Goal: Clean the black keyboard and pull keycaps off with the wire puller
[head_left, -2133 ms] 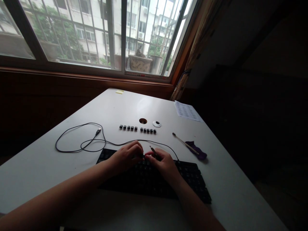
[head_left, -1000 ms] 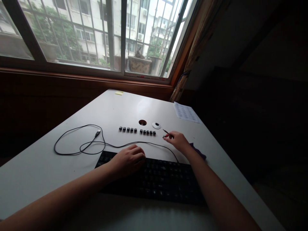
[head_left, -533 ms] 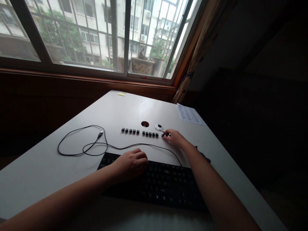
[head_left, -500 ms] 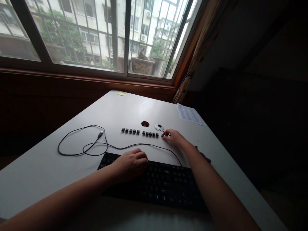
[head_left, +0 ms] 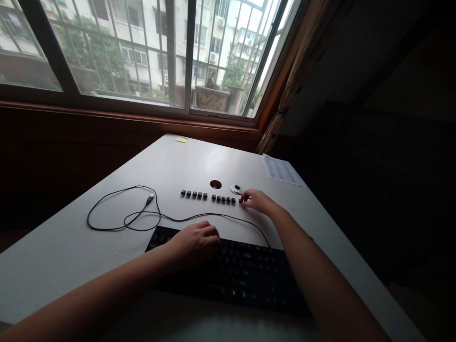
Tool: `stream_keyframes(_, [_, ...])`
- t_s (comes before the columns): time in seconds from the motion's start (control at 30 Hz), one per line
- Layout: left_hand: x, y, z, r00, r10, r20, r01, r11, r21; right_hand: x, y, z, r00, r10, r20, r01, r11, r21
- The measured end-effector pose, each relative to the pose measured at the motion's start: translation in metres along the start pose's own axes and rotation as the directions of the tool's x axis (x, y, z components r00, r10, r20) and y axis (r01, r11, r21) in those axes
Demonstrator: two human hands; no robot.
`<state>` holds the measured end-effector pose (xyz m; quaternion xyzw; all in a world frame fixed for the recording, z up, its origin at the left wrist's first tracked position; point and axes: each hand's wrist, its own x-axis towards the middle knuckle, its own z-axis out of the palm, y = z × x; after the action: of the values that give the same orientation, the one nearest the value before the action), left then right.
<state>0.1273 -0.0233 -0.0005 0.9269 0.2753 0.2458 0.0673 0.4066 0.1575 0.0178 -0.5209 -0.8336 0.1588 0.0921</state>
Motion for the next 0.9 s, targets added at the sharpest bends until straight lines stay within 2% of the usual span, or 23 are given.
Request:
stream_keyframes(0.57, [0.0005,0.0005,-0.0012,1.0,-0.003,0.003,0.003,1.0,0.004,0.0,-0.0015,-0.0001,1.0,0.007,-0.019,-0.006,0.999,0.04])
stream_keyframes(0.77, [-0.0006,-0.0006,-0.0008,1.0,-0.004,0.004,0.004,1.0,-0.003,0.0001,-0.0013,-0.0007,0.997,0.067,-0.035,-0.066,0.997,0.037])
stream_keyframes(0.9, [-0.0001,-0.001,0.0009,1.0,0.002,-0.002,-0.002,1.0,-0.003,0.0007,-0.0005,-0.0012,0.997,0.061,-0.046,-0.06,0.998,0.027])
